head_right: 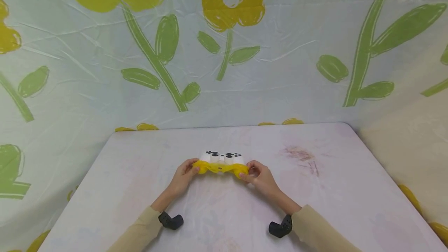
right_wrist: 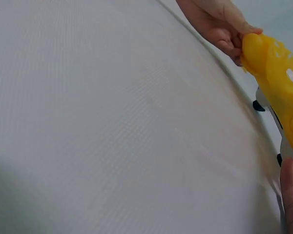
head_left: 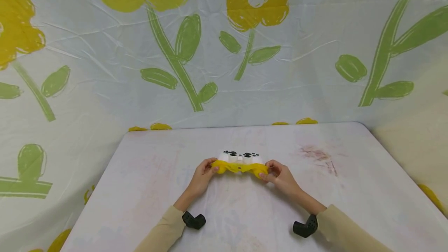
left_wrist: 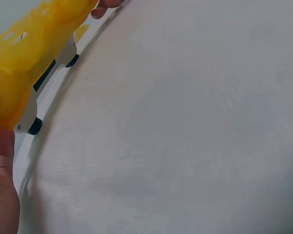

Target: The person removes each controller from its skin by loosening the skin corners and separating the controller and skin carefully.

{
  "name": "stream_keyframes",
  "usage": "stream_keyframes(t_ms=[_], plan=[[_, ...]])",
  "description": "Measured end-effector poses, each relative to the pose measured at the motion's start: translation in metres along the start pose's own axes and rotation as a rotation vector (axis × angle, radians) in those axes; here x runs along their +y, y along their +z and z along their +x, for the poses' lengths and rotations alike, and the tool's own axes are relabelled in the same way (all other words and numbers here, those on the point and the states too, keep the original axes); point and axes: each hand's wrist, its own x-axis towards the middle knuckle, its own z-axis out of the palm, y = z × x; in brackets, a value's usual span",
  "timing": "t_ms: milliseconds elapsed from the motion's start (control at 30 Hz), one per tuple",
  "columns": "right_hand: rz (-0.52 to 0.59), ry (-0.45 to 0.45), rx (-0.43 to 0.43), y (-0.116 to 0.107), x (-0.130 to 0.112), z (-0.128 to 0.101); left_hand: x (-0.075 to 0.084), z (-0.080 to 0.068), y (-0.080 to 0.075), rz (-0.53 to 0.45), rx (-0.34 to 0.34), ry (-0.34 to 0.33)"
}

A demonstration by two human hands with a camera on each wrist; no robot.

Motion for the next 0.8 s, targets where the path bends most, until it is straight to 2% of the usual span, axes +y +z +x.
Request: stream_keyframes(t_ms=[67, 200, 267, 400, 500, 633, 800], plan=[[0.013, 0.034, 0.018, -0.001, -0.001, 0.000, -0.009, 0.002, 0.001, -0.014, 0.005, 0.005], [0.099, 0.088, 0.038, -0.003, -0.007, 0.001, -0.006, 0.000, 0.003, -0.023, 0.025, 0.018], [0.113, 0.082, 0.041, -0.003, -0.008, 0.001, -0.006, -0.002, 0.005, -0.022, 0.043, 0.029], [0.120, 0.070, 0.035, -0.002, -0.006, 0.001, -0.005, -0.003, 0.007, -0.029, 0.076, 0.012], [0.114, 0.050, 0.026, -0.001, -0.003, 0.003, -0.003, -0.003, 0.007, 0.001, 0.087, -0.010], [0.080, -0.006, 0.019, -0.004, 0.002, 0.004, 0.001, -0.001, 0.007, 0.071, 0.058, -0.032], [0.065, -0.040, -0.006, -0.006, 0.001, 0.003, 0.002, 0.002, 0.004, 0.109, -0.015, -0.042]])
